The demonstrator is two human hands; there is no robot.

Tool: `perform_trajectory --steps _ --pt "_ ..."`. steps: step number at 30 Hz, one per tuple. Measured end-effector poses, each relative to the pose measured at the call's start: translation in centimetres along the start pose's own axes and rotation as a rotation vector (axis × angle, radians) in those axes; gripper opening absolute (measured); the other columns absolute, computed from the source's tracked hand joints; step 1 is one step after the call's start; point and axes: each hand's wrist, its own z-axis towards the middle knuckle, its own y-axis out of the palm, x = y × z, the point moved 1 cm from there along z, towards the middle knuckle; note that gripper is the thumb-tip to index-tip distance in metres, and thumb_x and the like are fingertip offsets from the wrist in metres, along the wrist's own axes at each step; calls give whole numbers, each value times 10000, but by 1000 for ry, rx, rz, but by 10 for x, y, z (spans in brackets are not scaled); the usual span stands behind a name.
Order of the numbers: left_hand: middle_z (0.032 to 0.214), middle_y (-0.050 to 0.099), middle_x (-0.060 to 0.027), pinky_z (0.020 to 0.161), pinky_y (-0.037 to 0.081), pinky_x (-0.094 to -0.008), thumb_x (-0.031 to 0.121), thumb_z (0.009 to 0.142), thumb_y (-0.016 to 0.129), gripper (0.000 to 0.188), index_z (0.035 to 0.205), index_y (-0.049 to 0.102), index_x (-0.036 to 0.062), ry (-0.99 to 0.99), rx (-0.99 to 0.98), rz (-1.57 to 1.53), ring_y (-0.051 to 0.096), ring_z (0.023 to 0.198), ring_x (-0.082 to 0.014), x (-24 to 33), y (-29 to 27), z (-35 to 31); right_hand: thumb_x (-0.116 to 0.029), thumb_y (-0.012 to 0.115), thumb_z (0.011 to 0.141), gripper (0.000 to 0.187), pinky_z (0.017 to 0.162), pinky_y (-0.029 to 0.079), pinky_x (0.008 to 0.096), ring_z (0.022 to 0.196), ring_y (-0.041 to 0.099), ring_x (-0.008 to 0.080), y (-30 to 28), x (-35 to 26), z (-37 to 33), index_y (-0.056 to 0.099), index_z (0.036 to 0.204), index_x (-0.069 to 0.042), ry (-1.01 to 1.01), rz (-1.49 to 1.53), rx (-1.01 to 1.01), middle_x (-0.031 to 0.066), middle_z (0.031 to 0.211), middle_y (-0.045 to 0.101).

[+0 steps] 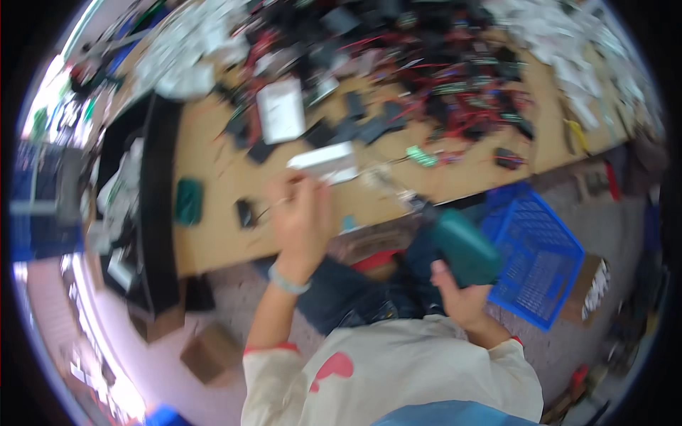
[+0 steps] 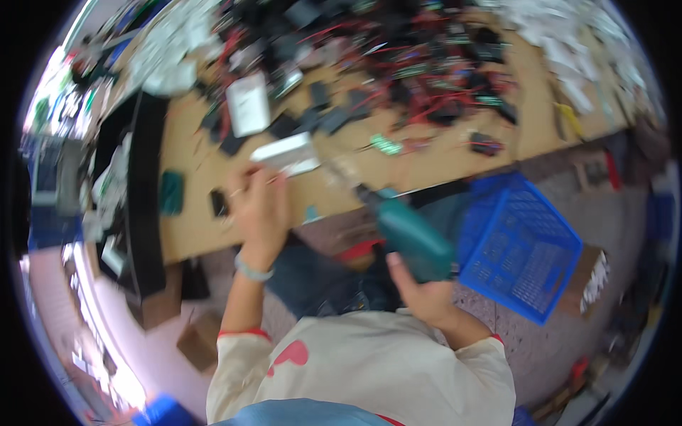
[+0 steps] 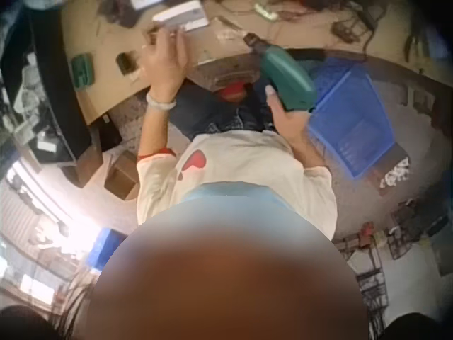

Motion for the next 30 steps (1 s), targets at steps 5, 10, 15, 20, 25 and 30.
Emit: perform_trajectory --steps 5,10,15,20,25,30 --pt "1408 529 -197 1099 350 -531 35 914 644 56 920 627 -18 118 -58 155 405 1377 -452 -26 -20 2 -176 786 871 286 706 510 301 761 633 112 18 11 10 629 1071 -44 -142 -132 -7 40 841 676" --pt "1350 585 -186 740 493 -333 59 974 598 100 967 596 -42 28 -115 -46 627 1070 -318 -20 -6 3 -146 754 893 316 651 496 318 703 633 146 14 12 8 580 1133 -37 -271 -71 19 80 807 658" --pt "1384 573 -173 684 480 -318 57 976 596 95 938 594 -30 -199 -137 -161 635 971 -277 1 1 0 -107 772 875 308 726 513 275 815 662 115 11 4 9 606 1121 -25 -201 -57 -15 52 911 697" --pt "1428 533 -207 709 492 -318 24 955 636 75 989 656 -40 79 125 -17 631 1011 -281 -19 5 -7 -101 765 883 284 709 515 278 792 666 115 9 0 13 606 1106 -27 -228 -19 -38 46 910 704" --pt "1216 628 -151 708 509 -309 21 972 640 114 1035 699 -54 -179 194 -194 638 848 -185 -22 -8 -29 -93 762 883 279 713 512 277 796 662 121 6 3 12 606 1104 -21 -194 -4 -35 48 915 694" --pt "972 674 -137 661 478 -295 -22 941 653 136 1057 719 -48 -3 86 -247 617 781 -202 -20 -9 -32 -79 761 880 272 726 504 278 815 654 127 5 4 12 611 1098 -15 -203 -5 -19 53 924 675"
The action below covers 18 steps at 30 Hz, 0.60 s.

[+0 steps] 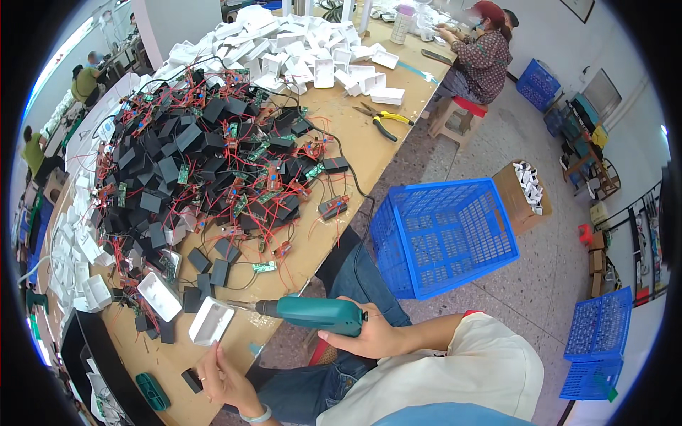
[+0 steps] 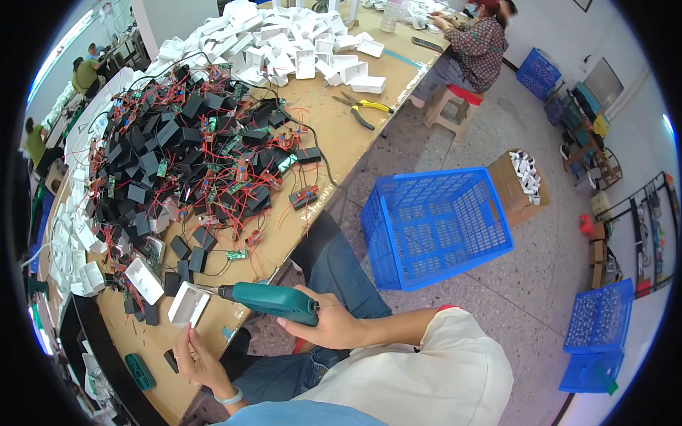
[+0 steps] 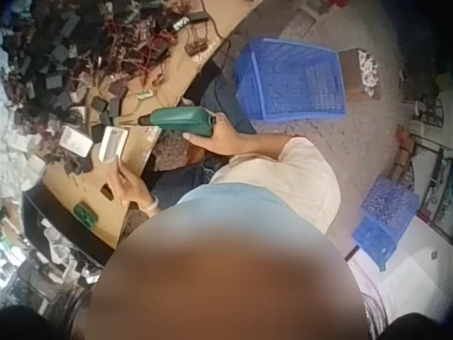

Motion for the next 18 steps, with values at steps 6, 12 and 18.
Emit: perform_trajectory --steps 6,12,18 --pt "856 617 -92 613 428 -295 -1 943 662 193 1122 733 -11 -1 -100 16 537 712 -178 7 0 1 -132 743 901 313 678 502 314 723 652 176 1 3 -6 576 1142 -23 -88 -56 47 100 846 671" --pt "849 582 -99 606 428 -323 -21 868 727 220 1082 763 21 -30 -83 176 549 714 -216 4 -15 -5 -111 755 890 266 682 500 290 707 633 129 8 3 -5 605 1093 -28 -63 11 -44 33 853 674" --pt "739 638 -97 571 467 -310 29 768 825 130 883 766 48 -84 25 68 604 629 -205 21 8 24 19 685 906 257 606 512 270 687 616 115 0 -4 -10 653 1161 9 79 -88 2 44 923 665"
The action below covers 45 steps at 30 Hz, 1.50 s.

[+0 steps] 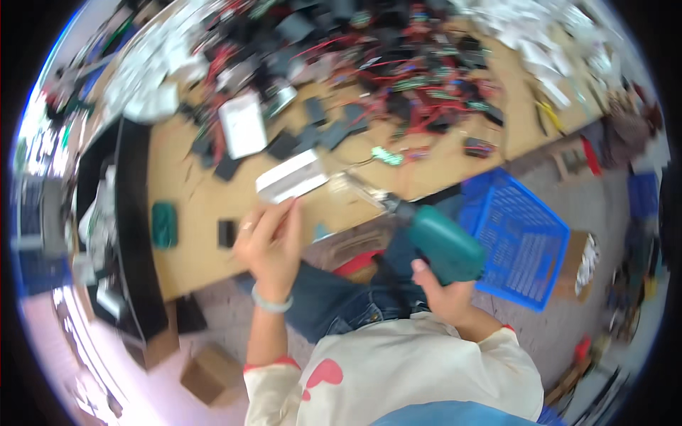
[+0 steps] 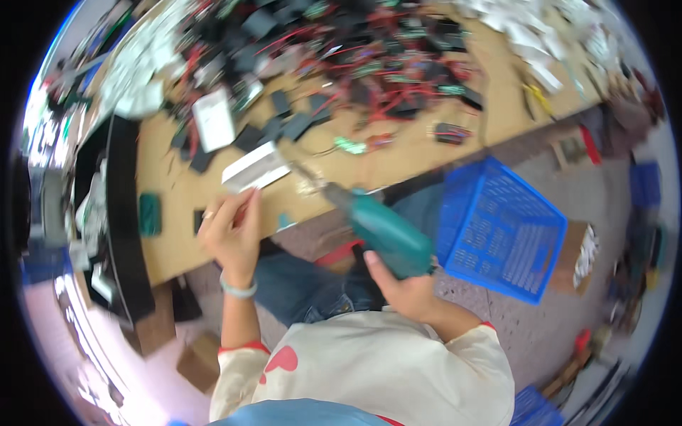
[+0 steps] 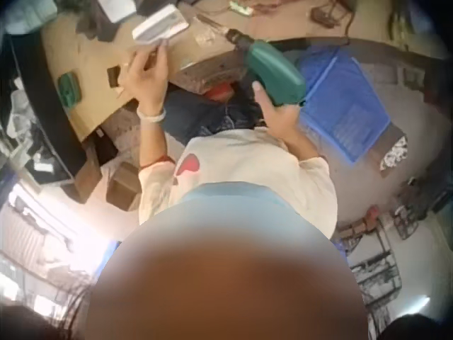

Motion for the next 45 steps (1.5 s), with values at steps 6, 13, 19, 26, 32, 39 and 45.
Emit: perform_trajectory --steps 6,13,19,26,32,39,45 --pt "814 607 -62 614 479 -346 26 772 783 116 867 731 67 28 -36 159 585 739 -234 3 1 7 46 691 888 211 565 492 246 639 597 94 8 24 -2 640 1093 39 -81 -69 -41 54 841 650" --pt "826 625 -68 596 463 -303 25 784 793 132 907 748 44 7 -88 55 575 688 -186 -5 5 4 48 701 882 235 566 490 244 636 596 94 16 25 1 639 1108 43 -96 -108 -66 43 807 648" --pt "823 678 -83 613 516 -271 14 805 792 125 922 753 34 -71 -54 6 655 664 -160 -10 2 -5 51 696 884 254 569 491 242 639 596 92 19 26 3 636 1131 47 -85 -89 -48 46 815 652" --pt "835 680 -77 585 508 -263 19 820 784 116 927 743 36 -31 -21 -10 646 637 -153 -13 7 -3 46 698 887 252 576 489 241 645 591 90 21 26 7 635 1131 46 -115 -128 -65 46 826 652" --pt "1138 638 -73 853 466 -410 22 762 730 101 853 734 67 175 -27 400 555 1141 -298 -3 10 0 10 728 878 235 635 494 251 727 613 113 29 23 10 653 1099 35 -97 -98 -63 66 908 662" --pt "1219 615 -88 996 369 -509 58 749 721 61 790 683 34 266 -22 342 499 1246 -365 -16 20 19 -7 751 864 270 714 523 261 805 659 138 37 23 14 646 1108 41 -163 -118 -15 103 993 681" --pt "1189 624 -108 994 364 -545 44 761 694 59 791 660 5 287 -45 392 512 1250 -370 -20 27 15 14 746 861 291 738 535 269 838 673 145 44 21 19 638 1130 40 -253 -157 -29 118 1063 671"
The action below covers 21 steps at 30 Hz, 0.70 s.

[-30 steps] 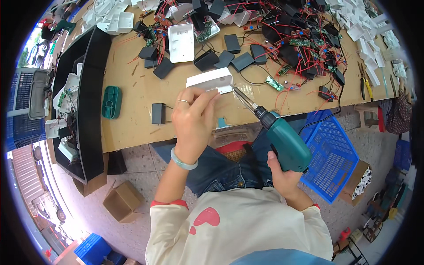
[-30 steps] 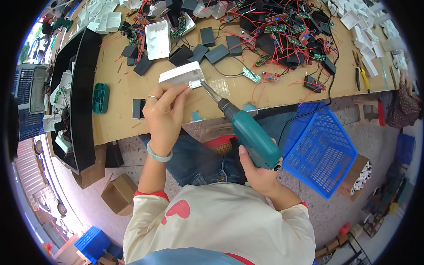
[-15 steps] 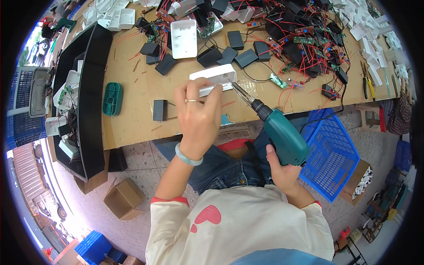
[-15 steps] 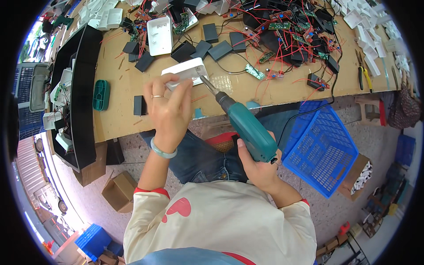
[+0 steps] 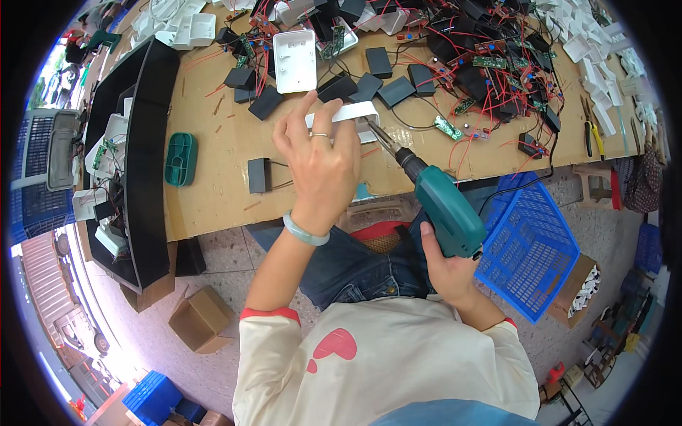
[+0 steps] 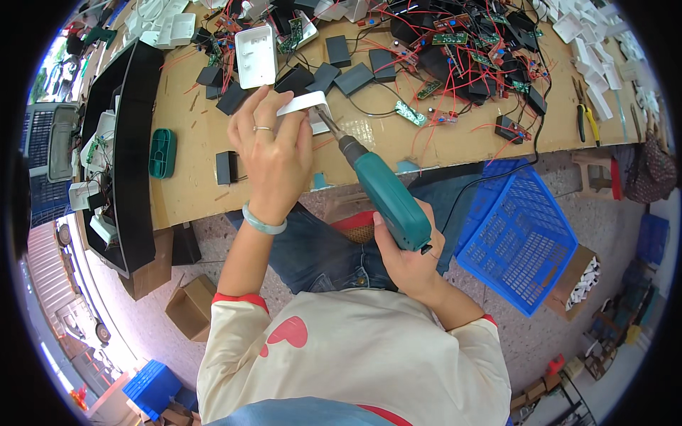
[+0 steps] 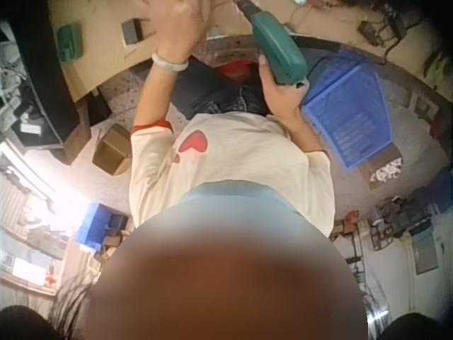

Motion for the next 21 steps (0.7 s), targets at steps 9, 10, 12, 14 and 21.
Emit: perform_trajectory --steps 9,10,12,14,21 --pt "1190 620 -113 992 358 -547 33 770 682 87 843 667 -11 -13 -15 37 520 1222 -353 3 2 -2 22 740 869 319 754 544 271 861 678 143 3 3 -1 612 1160 49 -28 -32 -38 124 1076 676" --pt "1192 618 -114 995 355 -545 31 772 678 93 853 668 -15 -18 -15 31 519 1223 -353 3 2 -2 22 740 869 319 754 544 271 861 678 143 3 3 0 612 1160 49 -28 -32 -37 124 1076 676" --pt "1192 617 -112 997 352 -541 34 776 676 98 862 670 -14 -20 -17 33 520 1219 -351 5 2 -2 21 739 872 319 753 542 269 857 674 133 4 2 1 607 1161 49 -27 -33 -36 122 1064 684" --pt "1192 616 -110 998 350 -538 37 779 673 104 870 671 -13 -22 -19 34 522 1215 -350 6 1 -1 19 738 874 323 756 541 268 856 672 128 6 3 0 602 1166 51 -5 -13 -39 119 1051 688" --pt "1190 608 -101 983 352 -510 40 781 664 120 888 672 -15 -59 -22 50 521 1179 -335 10 2 0 15 727 886 336 757 535 257 842 660 113 9 6 1 583 1187 51 15 11 -47 107 1003 699"
